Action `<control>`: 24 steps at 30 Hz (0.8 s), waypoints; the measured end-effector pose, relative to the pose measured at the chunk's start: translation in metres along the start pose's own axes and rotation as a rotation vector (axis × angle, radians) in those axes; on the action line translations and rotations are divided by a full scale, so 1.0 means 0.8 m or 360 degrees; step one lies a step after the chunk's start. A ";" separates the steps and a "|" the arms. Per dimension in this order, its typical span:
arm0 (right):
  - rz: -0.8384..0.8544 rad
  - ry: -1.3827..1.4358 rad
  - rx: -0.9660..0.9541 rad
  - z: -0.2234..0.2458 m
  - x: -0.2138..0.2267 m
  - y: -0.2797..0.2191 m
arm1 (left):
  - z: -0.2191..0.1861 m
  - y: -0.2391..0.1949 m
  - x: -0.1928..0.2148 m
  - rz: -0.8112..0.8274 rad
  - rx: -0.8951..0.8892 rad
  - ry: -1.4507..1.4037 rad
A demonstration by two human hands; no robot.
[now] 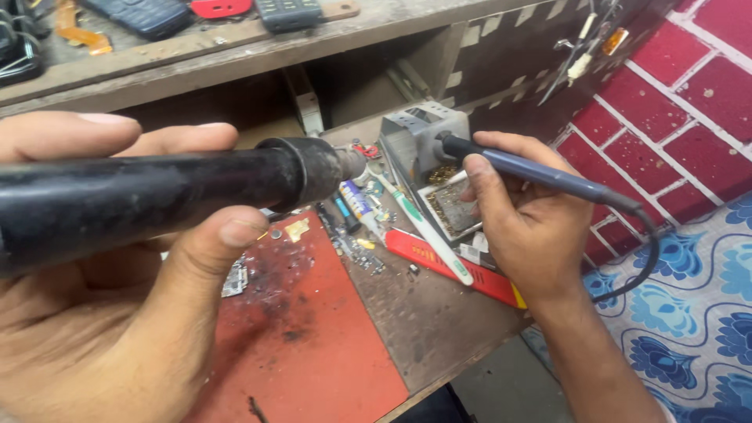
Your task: The person uses a hot air gun and a soldering iron to work on a small circuit board. They apply heat and solder to specific areas while using tweezers to adjust components. The work is performed on a red mat in a cluttered electronics repair workspace.
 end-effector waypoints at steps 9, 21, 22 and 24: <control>-0.0282 0.0813 -0.0504 -0.067 0.082 -0.028 | -0.004 -0.002 -0.038 -0.0004 -0.0229 -0.0288; -0.0002 0.0067 -0.0166 -0.041 0.043 -0.009 | 0.005 0.000 -0.048 0.0037 -0.0241 -0.0264; 0.0037 -0.0097 -0.0071 -0.030 0.039 -0.008 | 0.005 0.000 -0.049 0.0039 -0.0262 -0.0262; 0.0113 -0.0424 0.0121 -0.010 0.029 -0.007 | 0.006 -0.001 -0.049 0.0034 -0.0296 -0.0246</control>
Point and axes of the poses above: each hand's wrist, its own y-axis towards the middle knuckle, its own x-axis out of the back of the hand, z = x × y, the point moved 10 cm from there along y, towards the middle knuckle, and after that the axes turned 3 degrees about -x, right-handed, at the moved point
